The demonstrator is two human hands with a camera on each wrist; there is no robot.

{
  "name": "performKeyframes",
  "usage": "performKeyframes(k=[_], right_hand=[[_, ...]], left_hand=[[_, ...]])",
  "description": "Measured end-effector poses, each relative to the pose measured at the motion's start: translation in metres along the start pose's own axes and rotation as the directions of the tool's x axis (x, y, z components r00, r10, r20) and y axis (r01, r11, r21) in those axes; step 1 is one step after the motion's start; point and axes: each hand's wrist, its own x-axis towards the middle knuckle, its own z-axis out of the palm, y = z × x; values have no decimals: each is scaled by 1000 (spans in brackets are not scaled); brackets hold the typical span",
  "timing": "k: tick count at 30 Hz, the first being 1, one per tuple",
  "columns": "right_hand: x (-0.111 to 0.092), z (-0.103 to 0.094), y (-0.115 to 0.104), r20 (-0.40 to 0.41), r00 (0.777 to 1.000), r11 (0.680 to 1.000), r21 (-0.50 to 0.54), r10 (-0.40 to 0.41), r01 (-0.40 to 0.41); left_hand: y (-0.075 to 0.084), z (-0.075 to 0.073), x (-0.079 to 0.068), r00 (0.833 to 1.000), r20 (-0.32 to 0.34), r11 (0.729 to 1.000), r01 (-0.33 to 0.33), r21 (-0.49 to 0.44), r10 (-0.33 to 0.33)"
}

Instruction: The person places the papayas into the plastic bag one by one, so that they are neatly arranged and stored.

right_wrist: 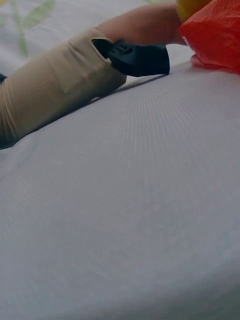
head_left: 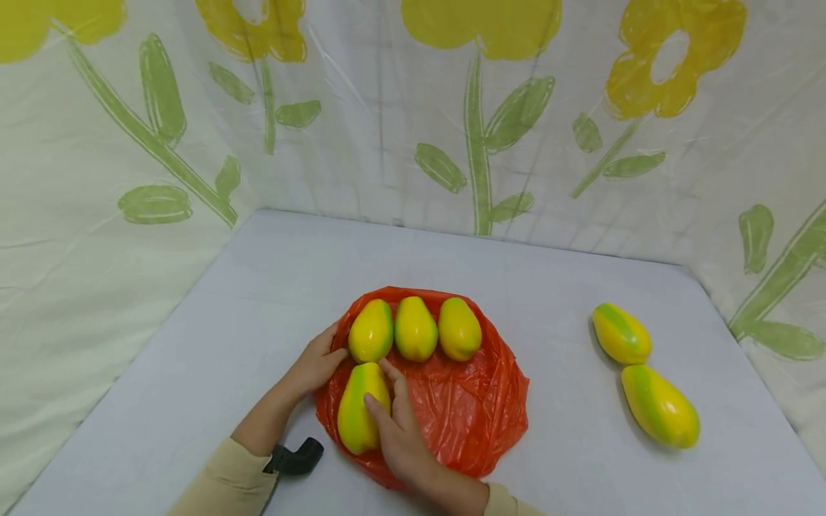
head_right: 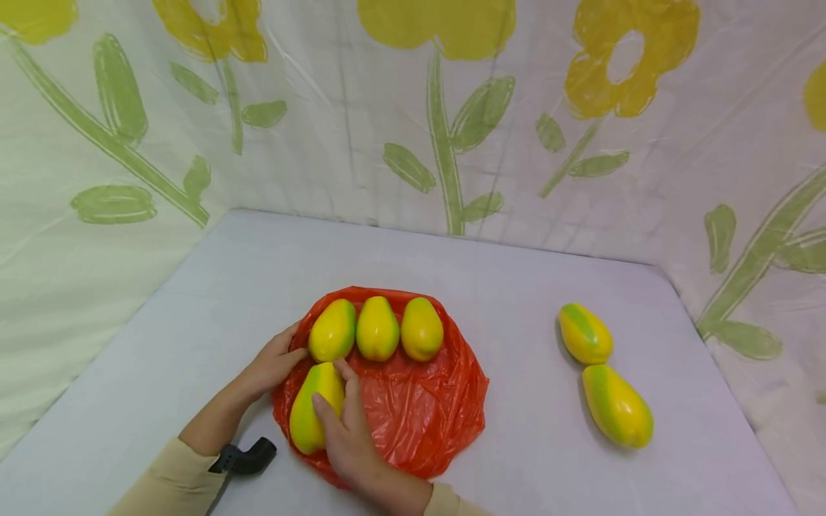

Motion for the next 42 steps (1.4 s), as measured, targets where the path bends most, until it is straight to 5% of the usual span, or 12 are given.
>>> performKeyframes(k=[7,14,24,37,42], right_hand=[[-3,-10,-11,-25,996,996,-3,-89,89],[-11,-45,-36,-62,970,970,-77,-234,229],[-30,-110,-66,5,983,928,-331,-181,173],[-67,-212,-82,-104,914,804,-522,-393,286],[-77,-250,-74,-206,892,773,-598,-403,211]], left_hand=[[-1,1,1,1000,5,1000,-3,-16,3],[0,1,1,1000,12,1000,-14,0,14],[1,-1,0,1000,15,1000,-6,-7,6],[-2,2,2,1000,4,1000,-1,9,1],[-2,1,1,1000,3,1000,14,-10,-14]])
